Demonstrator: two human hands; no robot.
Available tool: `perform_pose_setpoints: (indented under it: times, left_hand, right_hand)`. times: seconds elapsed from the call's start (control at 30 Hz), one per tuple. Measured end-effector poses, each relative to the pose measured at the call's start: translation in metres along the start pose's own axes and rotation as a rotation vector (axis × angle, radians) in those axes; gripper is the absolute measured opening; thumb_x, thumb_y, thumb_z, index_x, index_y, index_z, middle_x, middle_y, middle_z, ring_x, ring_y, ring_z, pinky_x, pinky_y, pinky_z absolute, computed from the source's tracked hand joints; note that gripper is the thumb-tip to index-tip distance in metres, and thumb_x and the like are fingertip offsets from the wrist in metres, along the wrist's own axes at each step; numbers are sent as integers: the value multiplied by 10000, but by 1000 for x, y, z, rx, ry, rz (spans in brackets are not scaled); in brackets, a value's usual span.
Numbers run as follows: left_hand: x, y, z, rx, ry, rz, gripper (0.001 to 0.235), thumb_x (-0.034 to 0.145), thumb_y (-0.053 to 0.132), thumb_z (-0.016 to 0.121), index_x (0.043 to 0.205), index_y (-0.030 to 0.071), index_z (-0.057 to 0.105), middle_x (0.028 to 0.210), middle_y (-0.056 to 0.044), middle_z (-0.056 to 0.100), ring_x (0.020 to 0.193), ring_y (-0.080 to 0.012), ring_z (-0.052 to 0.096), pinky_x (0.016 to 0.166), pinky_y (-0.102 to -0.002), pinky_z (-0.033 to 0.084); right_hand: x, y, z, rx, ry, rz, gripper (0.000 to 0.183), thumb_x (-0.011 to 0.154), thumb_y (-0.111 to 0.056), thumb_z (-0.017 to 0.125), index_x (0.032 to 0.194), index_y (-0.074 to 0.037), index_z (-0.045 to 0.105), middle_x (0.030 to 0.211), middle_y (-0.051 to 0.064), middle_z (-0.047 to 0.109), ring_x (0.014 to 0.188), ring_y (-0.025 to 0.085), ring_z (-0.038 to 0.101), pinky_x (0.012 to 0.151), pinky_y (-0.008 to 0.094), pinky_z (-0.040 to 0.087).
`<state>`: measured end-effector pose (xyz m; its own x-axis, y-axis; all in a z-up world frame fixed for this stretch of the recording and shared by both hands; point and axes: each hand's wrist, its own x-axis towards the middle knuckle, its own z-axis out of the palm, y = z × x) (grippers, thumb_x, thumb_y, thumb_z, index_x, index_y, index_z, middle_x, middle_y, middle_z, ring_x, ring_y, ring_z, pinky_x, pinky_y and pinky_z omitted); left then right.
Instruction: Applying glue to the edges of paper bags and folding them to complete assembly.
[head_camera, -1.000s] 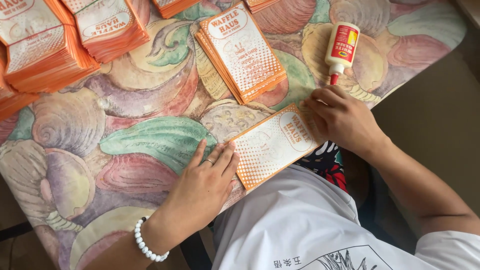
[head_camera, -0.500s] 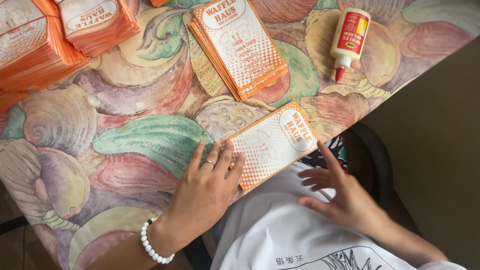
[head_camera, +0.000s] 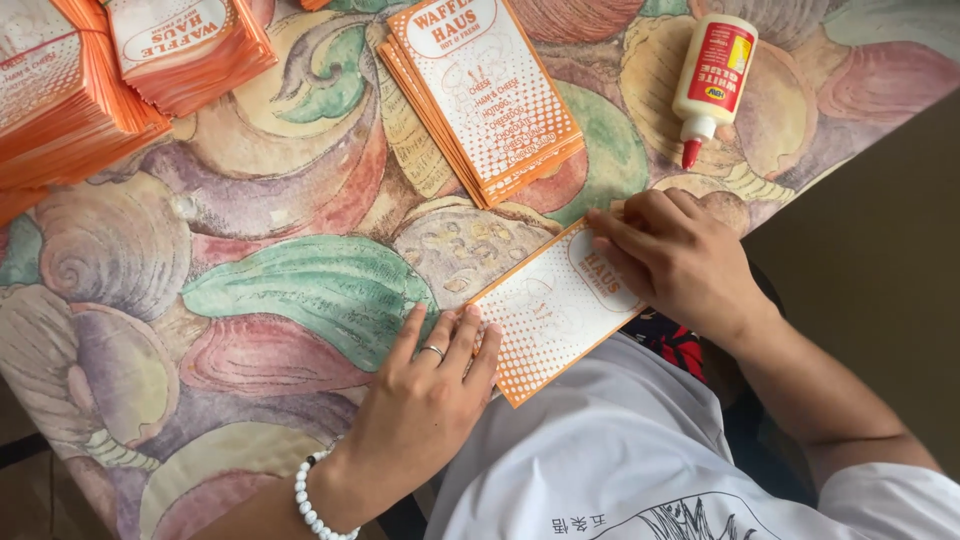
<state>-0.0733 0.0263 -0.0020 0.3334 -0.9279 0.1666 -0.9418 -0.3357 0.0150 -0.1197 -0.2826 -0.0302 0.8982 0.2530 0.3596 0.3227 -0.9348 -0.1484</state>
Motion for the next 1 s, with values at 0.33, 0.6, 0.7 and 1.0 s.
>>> perform_pose_setpoints:
  times: [0.33,0.6,0.7,1.0]
  left_hand:
    - [-2,0,1,28,-62,-19,375,1011,274,505,1292,67,644,1341,-203,662,1189,-313,658,1083,-497,457]
    - [4,7,2,-176,124,34,334,1021,210,577,1301,64,687,1513,-273,497,970,-290,744,1063,-436,497]
    - [7,14,1,-257,171,85,316,1023,146,548,1279,35,695,1501,-281,505,995,-301,739,1050,-454,509]
    - [7,-6,11,-470,264,146,403,1073,183,581,1436,13,537,1525,-293,481,1240,-339,714,1031,-499,558]
  right_hand:
    - [-16,9,-16,64,84,-37,196,1079,-96,643,1149,22,782,935,122,607,847,281,637,759,394,570]
    - [-98,-29,6,1277,-681,797,492,824,-463,731,1024,-32,856,825,28,864,750,84,738,640,251,603]
    - [-117,-74,42,1541,-178,856,451,850,-220,794,1219,33,735,1267,148,773,1158,232,725,1030,378,562]
    - [-30,36,-3,1000,618,816,310,870,-204,840,1074,-90,636,970,-61,634,861,51,554,732,213,474]
